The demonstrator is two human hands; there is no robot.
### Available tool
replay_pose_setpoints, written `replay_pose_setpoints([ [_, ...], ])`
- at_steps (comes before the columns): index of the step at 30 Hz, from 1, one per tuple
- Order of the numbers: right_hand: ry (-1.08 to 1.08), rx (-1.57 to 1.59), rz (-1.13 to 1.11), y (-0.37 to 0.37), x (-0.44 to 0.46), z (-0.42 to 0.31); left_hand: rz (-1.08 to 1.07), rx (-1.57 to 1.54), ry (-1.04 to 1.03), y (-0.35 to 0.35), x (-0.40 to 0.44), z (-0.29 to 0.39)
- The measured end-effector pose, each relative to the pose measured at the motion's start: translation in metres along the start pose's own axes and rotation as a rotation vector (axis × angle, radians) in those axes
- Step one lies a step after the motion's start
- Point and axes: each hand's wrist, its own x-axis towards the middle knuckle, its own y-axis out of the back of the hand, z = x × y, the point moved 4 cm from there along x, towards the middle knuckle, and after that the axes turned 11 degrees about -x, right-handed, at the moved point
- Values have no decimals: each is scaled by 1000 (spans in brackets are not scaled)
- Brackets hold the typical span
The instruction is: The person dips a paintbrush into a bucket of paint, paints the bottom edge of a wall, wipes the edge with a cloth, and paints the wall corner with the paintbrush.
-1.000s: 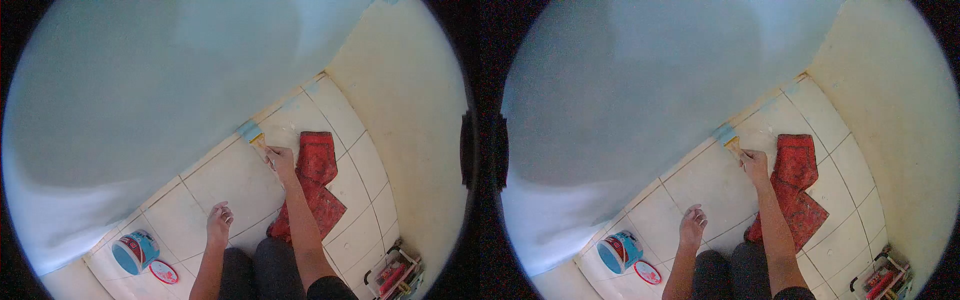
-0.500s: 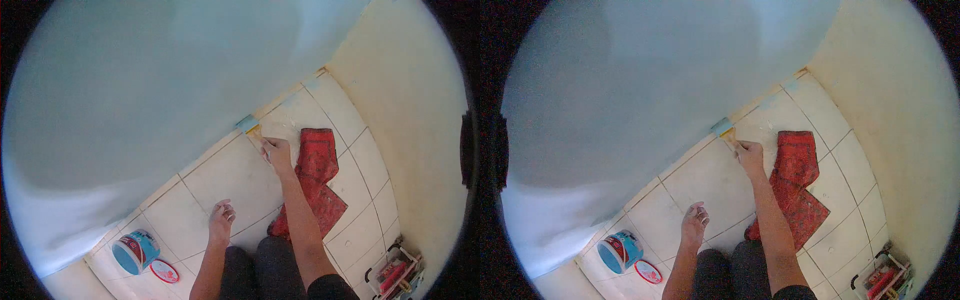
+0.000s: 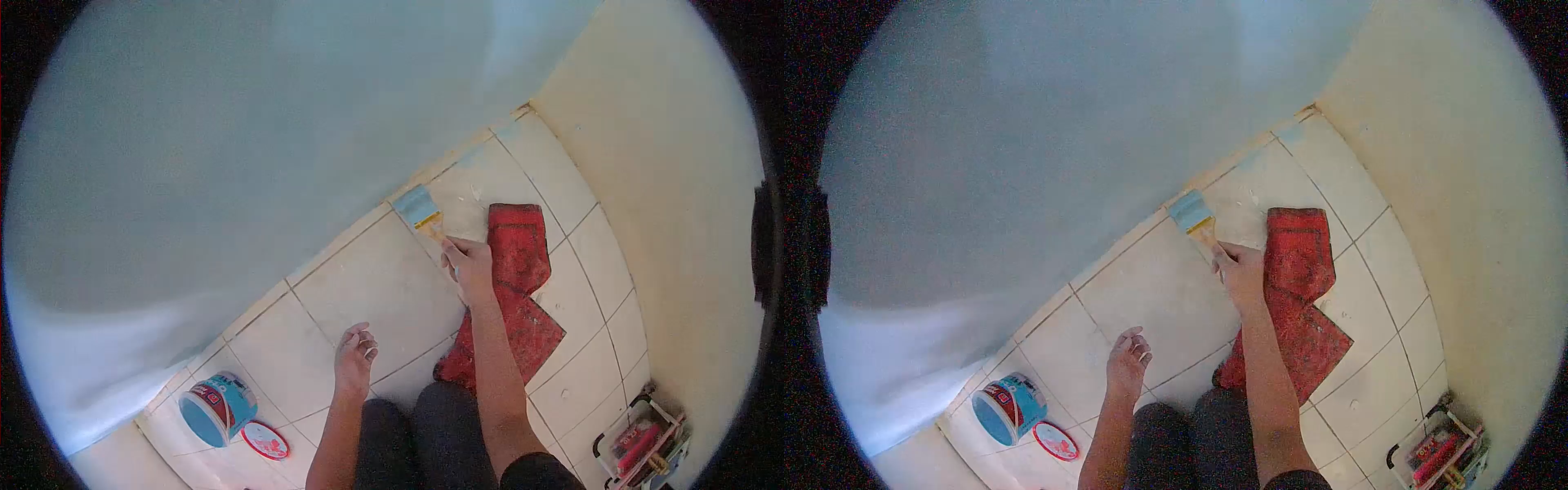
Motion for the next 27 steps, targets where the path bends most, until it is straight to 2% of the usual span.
replay_pose_setpoints([
  [7,107,-163,-17,-28,33,-1,-7,-17,26,-3,-3,-6],
  [10,9,-36,-26,-31,36,-6,-27,-39,19,-5,-1,-6],
  [13,48,84,30,-22,24,-15,-35,-20,-5,-5,2,-6],
  [16,-53,251,46,-1,7,-6,-9,-32,8,-7,3,-6],
  [22,-74,157,70,37,14,8,-40,-20,5,-2,3,-10],
  [25,-72,141,30,35,-6,2,-82,136,-4,-15,2,-12],
  [27,-161,390,26,18,-35,8,-159,286,22,-37,0,-15],
])
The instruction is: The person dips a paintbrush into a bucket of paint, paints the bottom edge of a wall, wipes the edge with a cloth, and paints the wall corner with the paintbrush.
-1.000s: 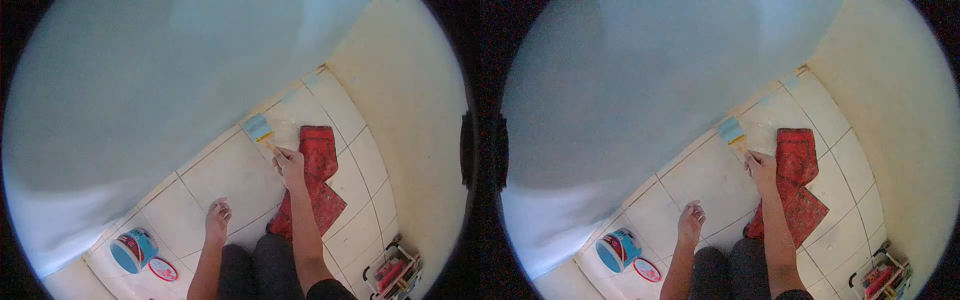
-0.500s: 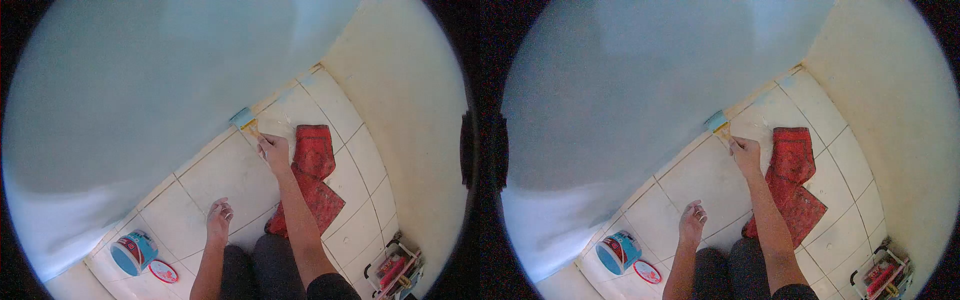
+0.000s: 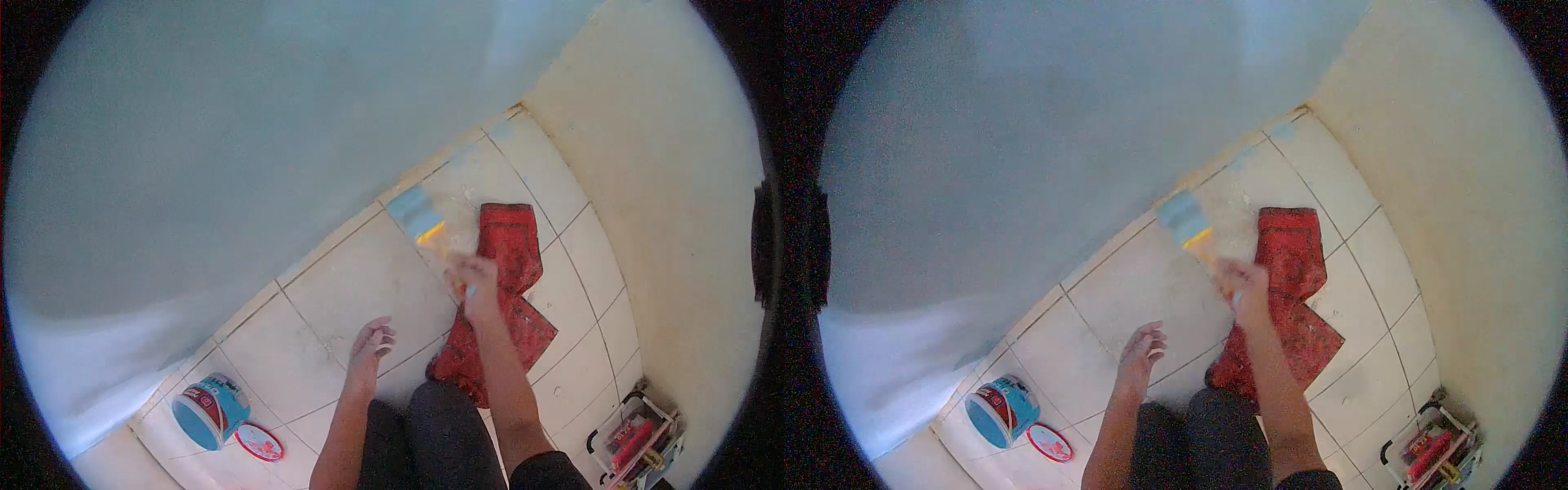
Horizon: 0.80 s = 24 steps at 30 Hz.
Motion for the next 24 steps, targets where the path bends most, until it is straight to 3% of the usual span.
replay_pose_setpoints([
  [4,-26,-51,-161,-29,-60,38,-97,188,-95,-46,-4,2],
  [10,61,153,-141,-58,-98,56,32,64,-51,-52,-8,3],
  [13,110,-124,-180,-49,-92,64,37,76,-105,-40,1,-4],
  [15,553,-492,23,-21,-71,55,66,82,-201,-35,1,0],
  [17,472,-849,463,21,-37,29,82,115,-255,-29,3,6],
  [18,591,-1019,528,28,-26,-5,84,146,-256,-24,2,9],
  [20,797,-1268,978,34,-7,-46,83,176,-259,-18,-1,11],
  [23,488,-1495,824,50,42,-20,77,171,-270,-11,-6,11],
  [24,527,-1425,703,52,50,-16,78,173,-268,-7,-5,8],
])
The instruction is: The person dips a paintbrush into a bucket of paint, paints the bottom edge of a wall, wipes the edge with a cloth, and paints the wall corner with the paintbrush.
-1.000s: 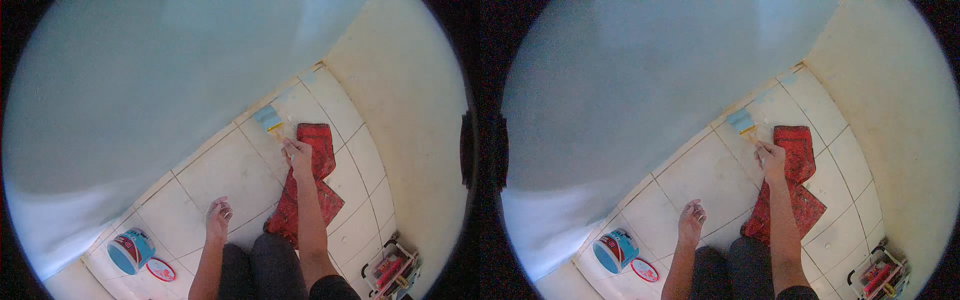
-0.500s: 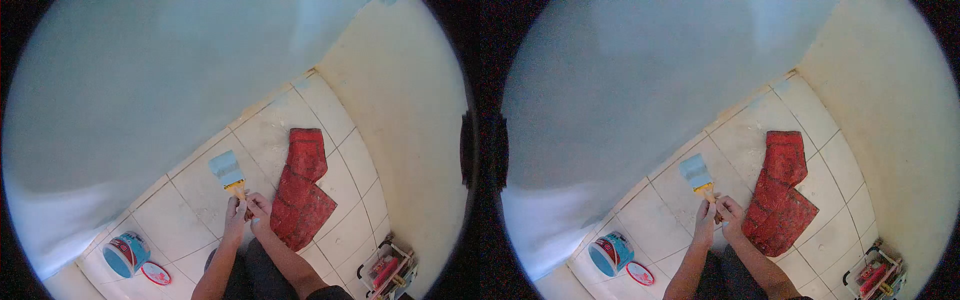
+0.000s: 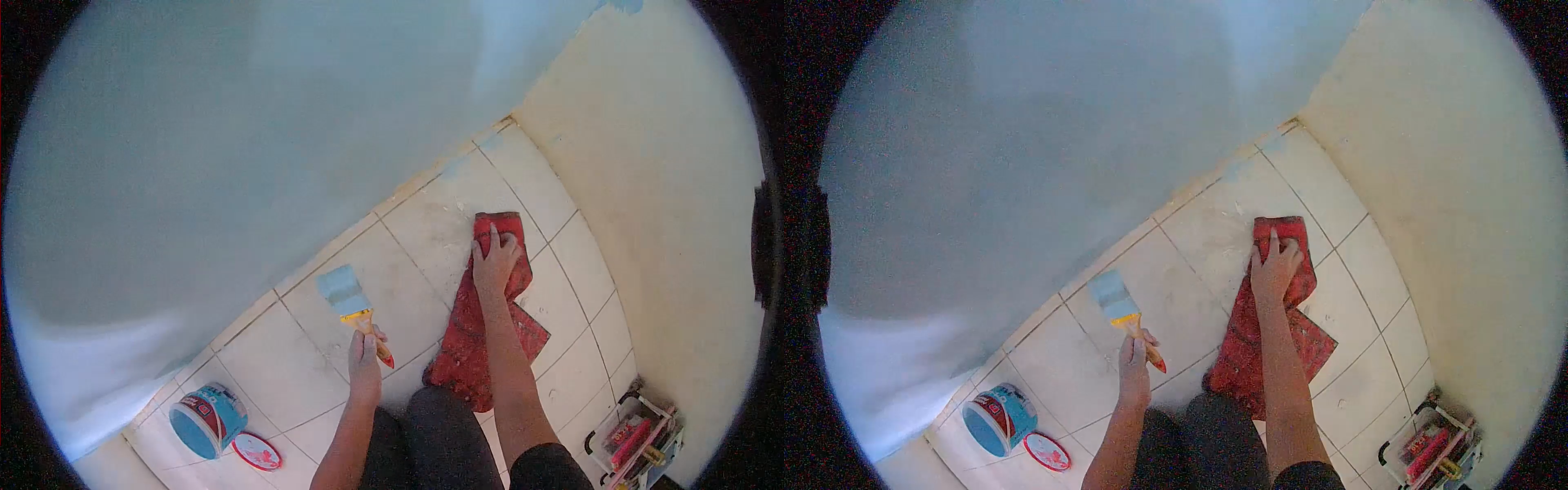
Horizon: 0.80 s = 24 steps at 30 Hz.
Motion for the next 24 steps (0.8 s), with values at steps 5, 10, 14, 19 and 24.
replay_pose_setpoints([
  [5,362,261,60,13,-12,-49,25,-60,-11,10,-2,-11],
  [10,675,268,-52,-13,-19,-138,45,-13,10,17,-4,-6],
  [14,732,-60,34,-36,-26,-176,62,-13,16,26,-2,-7],
  [19,599,-119,-123,-59,-27,-186,51,4,8,28,0,-6],
  [24,529,-152,-207,-67,-19,-184,58,3,20,29,0,-5],
])
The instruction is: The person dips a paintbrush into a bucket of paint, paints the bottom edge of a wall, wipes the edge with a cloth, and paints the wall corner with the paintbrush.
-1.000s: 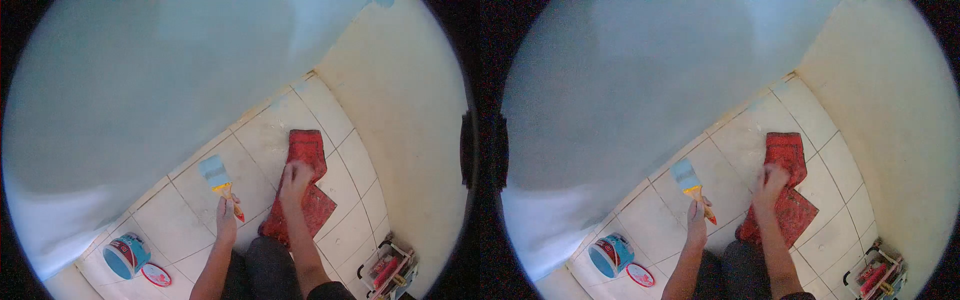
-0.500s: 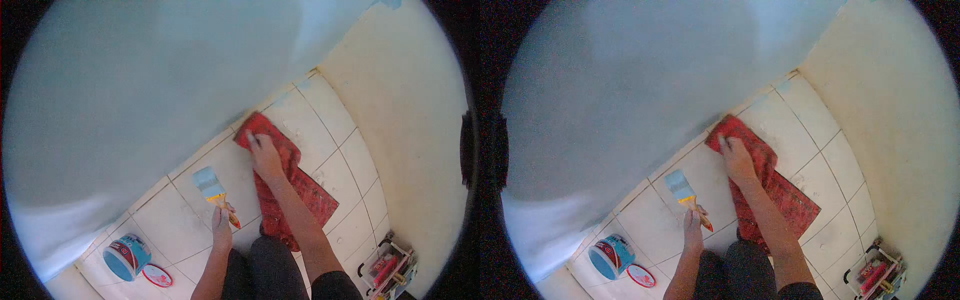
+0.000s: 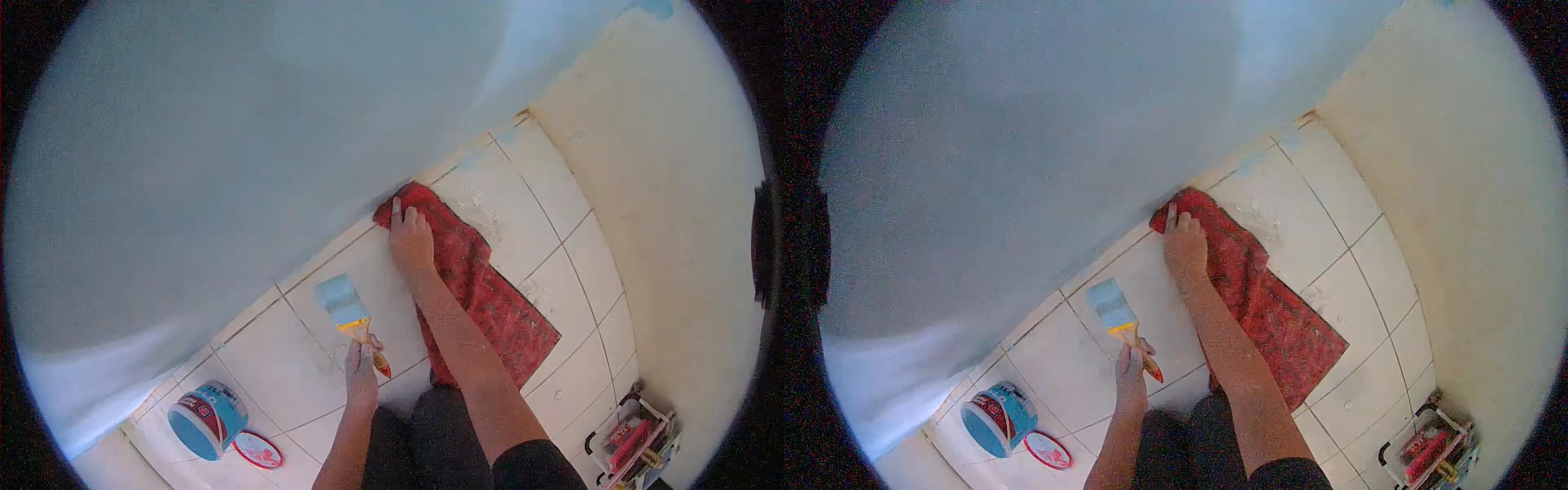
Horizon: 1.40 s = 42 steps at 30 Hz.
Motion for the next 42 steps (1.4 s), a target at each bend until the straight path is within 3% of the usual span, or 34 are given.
replay_pose_setpoints([
  [5,-76,-21,69,1,11,30,10,-16,11,7,1,0],
  [8,-273,46,94,-17,20,75,-2,3,-2,10,0,2],
  [9,-464,208,73,-13,20,100,4,7,10,13,-1,-1],
  [11,-552,272,113,4,14,128,17,9,23,15,-1,0],
  [13,-349,65,224,21,1,136,32,3,36,10,-3,2],
  [16,-70,209,54,27,-7,119,-7,-8,46,8,1,-13],
  [20,171,152,207,22,-7,73,-32,0,92,0,4,-21],
  [23,78,122,169,0,18,52,-50,35,73,-2,3,-17],
  [29,115,-4,279,9,40,69,-40,34,132,12,8,-17],
  [31,-102,113,186,-2,48,99,-23,26,130,15,10,-15],
  [33,-275,10,96,-9,55,136,-26,29,130,18,12,-16],
  [36,-296,-110,147,-3,40,166,-40,57,65,15,10,-13],
  [37,-212,-120,172,10,31,163,-48,66,26,11,12,-12],
  [40,-249,466,-140,24,30,136,-18,14,129,11,11,-28],
  [42,126,194,188,7,31,110,-33,20,132,8,11,-35],
])
